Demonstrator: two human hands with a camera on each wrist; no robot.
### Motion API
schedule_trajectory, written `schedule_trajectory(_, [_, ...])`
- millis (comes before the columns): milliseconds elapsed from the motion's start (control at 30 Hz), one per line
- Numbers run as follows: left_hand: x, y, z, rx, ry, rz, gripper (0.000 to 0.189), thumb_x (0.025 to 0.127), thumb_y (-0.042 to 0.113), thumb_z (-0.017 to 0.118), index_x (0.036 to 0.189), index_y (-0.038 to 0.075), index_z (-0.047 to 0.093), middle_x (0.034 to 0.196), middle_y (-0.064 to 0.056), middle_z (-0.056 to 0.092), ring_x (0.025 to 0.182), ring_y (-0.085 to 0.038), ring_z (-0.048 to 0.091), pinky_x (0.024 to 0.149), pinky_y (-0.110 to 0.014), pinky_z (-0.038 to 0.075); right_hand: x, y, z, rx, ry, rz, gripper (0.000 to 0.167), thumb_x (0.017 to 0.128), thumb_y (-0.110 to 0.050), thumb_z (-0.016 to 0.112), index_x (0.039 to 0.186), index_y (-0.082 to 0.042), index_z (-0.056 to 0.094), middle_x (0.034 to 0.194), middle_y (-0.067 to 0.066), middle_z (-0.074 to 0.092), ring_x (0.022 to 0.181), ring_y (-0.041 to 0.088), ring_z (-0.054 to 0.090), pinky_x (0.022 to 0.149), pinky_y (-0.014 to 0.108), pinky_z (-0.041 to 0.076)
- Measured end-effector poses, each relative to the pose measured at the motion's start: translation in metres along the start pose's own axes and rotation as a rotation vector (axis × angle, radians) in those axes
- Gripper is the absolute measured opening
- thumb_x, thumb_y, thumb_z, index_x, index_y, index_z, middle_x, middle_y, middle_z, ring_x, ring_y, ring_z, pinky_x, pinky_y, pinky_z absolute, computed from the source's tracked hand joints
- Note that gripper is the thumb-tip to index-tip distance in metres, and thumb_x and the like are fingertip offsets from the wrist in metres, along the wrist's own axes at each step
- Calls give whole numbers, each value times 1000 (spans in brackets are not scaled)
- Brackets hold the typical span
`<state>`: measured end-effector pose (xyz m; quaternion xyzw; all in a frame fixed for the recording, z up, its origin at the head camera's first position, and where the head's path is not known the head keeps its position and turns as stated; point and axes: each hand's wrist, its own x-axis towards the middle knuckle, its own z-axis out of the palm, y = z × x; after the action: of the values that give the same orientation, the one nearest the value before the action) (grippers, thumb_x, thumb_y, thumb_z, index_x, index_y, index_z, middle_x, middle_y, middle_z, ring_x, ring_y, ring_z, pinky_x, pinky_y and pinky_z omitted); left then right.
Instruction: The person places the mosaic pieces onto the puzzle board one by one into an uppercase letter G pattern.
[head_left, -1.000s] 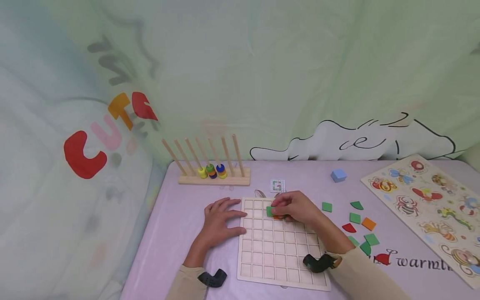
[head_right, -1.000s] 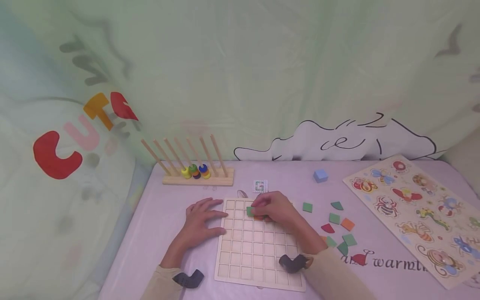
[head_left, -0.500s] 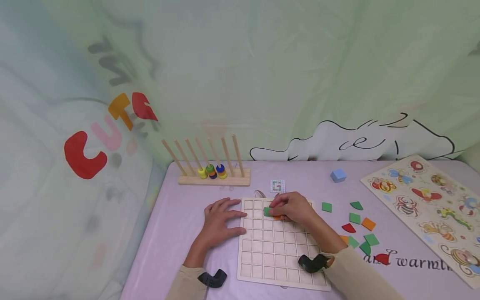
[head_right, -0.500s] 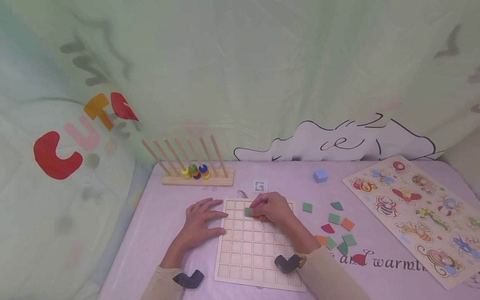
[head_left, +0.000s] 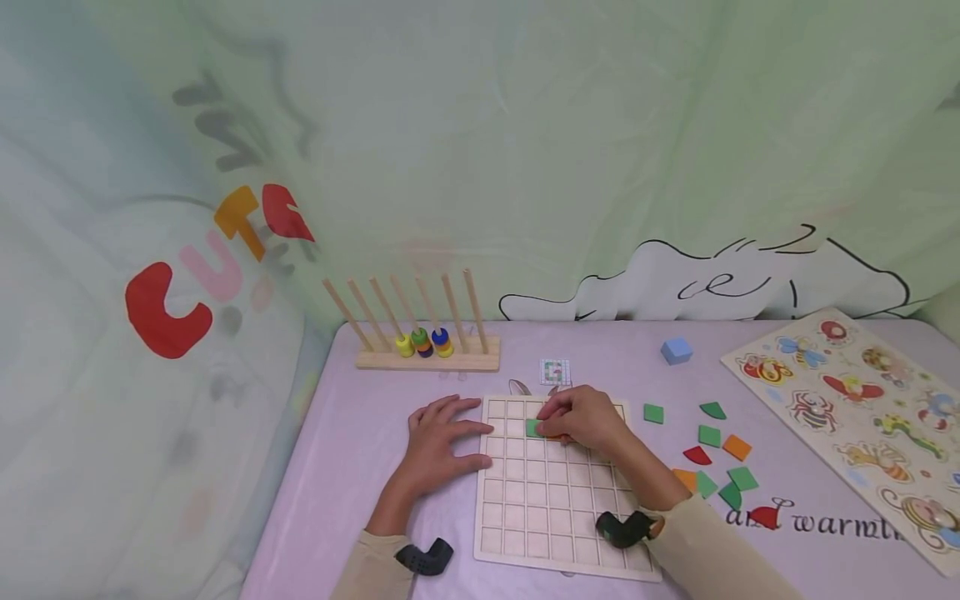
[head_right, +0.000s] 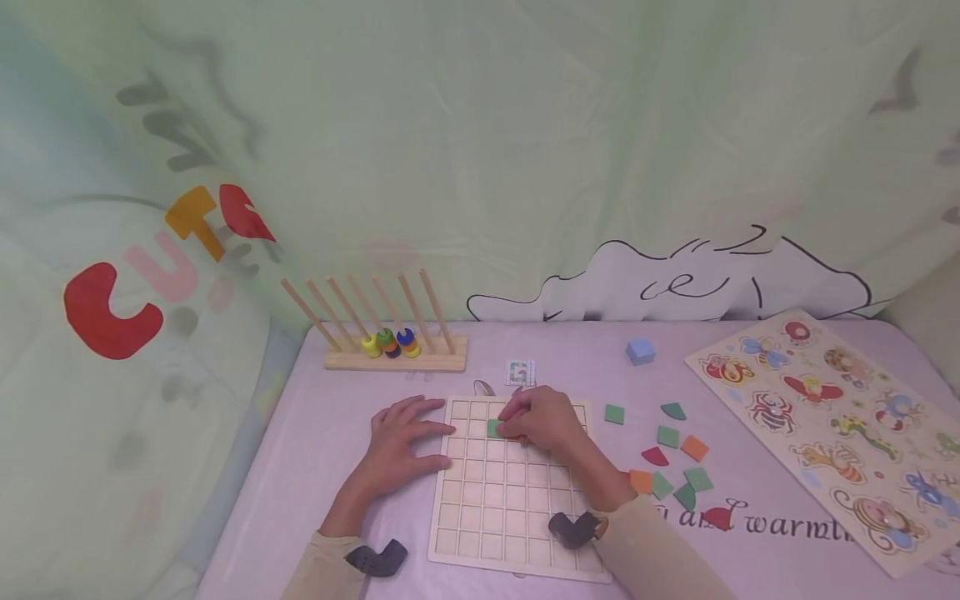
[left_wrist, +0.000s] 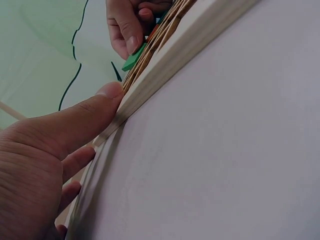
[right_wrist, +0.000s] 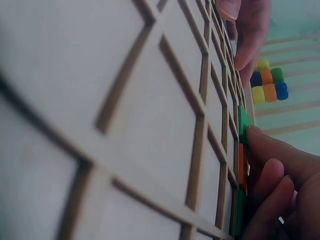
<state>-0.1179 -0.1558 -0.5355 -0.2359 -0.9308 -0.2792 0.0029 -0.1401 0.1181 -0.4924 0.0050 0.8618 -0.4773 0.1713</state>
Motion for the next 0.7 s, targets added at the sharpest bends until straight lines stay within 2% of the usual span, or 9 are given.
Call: schedule_trajectory(700, [0,2,-2,-28,8,2,45,81,53,80,119,31,76,152,4,54,149,-31,37,110,-65,22,-2,-1,-1,-5,-8,-23,14,80,-14,86,88,-9,76,66,0,61,58,15,56,54,27,44])
